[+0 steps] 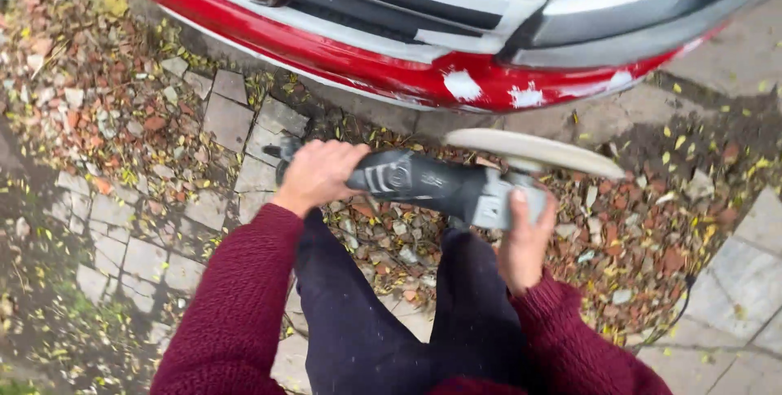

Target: The person uses a power polisher with a yellow pad to polish the front bumper of a red car. They move the tool back and forth across the surface, focusing on the lower section and the area around the headlight.

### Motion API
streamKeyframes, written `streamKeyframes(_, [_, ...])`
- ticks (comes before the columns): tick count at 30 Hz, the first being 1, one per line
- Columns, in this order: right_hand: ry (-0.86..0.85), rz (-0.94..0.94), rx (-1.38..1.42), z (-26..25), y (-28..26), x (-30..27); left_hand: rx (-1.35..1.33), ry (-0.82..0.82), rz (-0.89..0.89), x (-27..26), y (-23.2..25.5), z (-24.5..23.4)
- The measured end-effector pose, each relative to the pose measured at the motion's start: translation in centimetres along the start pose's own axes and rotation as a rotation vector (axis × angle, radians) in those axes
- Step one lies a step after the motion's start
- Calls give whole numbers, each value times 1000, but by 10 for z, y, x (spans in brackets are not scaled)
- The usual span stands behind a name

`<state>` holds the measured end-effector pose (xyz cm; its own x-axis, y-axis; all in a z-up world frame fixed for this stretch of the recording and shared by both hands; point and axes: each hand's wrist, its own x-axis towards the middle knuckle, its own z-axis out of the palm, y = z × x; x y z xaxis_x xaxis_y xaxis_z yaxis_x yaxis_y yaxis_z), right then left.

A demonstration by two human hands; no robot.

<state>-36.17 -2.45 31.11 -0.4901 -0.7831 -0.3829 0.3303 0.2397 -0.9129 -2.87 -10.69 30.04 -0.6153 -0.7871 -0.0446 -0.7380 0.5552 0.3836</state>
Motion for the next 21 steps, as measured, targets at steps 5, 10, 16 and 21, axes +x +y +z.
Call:
streamKeyframes(5, [-143, 70, -274, 72, 85, 5, 159, -75, -116, -40, -83, -16])
streamKeyframes(10, [-158, 56, -345, 157, 119, -19, 169, -52, -101, -81, -184, -8])
streamKeyframes(16, [-85, 138, -302, 241, 155, -37, 90, -37, -91, -119, -272, -1])
streamKeyframes(21, [-70, 42, -355, 305, 191, -50, 113, -24, -48, -129, -337, -43])
